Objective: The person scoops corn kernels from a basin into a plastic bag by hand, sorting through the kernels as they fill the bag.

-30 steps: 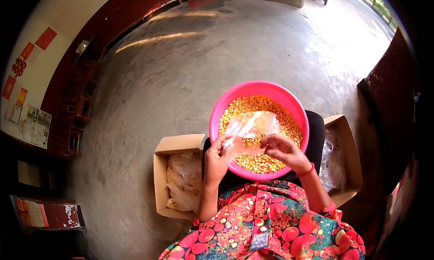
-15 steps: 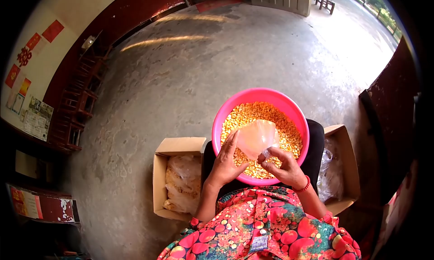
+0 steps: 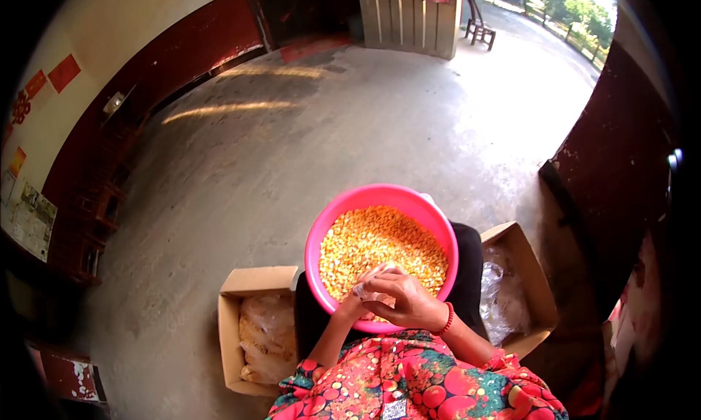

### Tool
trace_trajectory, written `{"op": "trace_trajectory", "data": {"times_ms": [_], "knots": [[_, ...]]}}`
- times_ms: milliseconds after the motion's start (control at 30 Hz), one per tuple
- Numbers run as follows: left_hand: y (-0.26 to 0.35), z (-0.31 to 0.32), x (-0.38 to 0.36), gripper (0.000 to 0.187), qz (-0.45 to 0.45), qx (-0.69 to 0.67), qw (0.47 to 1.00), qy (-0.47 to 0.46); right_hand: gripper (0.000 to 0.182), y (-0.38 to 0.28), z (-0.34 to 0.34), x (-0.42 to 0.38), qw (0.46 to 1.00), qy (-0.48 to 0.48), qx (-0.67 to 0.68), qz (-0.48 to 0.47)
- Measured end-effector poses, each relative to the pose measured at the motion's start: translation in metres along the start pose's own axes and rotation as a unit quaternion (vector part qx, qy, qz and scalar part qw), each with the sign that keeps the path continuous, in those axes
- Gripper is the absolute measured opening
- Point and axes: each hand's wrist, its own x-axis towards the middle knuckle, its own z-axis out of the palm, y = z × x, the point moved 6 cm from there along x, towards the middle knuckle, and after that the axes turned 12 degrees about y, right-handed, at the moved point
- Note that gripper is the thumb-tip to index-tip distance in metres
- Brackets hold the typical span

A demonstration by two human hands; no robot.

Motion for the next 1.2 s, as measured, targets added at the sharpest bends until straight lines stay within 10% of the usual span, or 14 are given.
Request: {"op": "trace_trajectory", "data": {"times_ms": [133,400,500,767,933,1000,1200], "knots": [[-0.058,-0.028,0.003,0.031,-0.03,-0.002,0.99,0.136,0.035,0.041,-0.044,-0.005,0.985,0.151,-0.064,0.048],[-0.058,-0.042,0.001,0.027,-0.01,0.098,0.981,0.167,0.085,0.143,0.029,-0.074,0.973,-0.039,-0.201,0.11],[-0.003,-0.026,0.009,0.021,0.198,0.184,0.954,0.133,0.076,0.146,0.068,-0.076,0.985,-0.032,-0.142,0.091],[0.003,-0.016,0.008,0.035,0.214,0.437,0.865,0.127,0.064,0.16,0.092,-0.067,0.972,0.057,-0.228,-0.004],[0.003,-0.009,0.007,0.05,0.212,0.469,0.85,0.114,0.056,0.109,0.064,-0.048,0.963,-0.125,-0.231,0.056],[0.0,-0.015,0.009,0.065,0.203,0.435,0.87,0.111,0.052,0.147,0.08,-0.07,0.964,-0.074,-0.256,-0.022],[-0.023,-0.02,0.011,0.078,0.185,0.351,0.91,0.12,0.035,0.163,0.045,-0.076,0.985,0.103,0.028,0.135]]}}
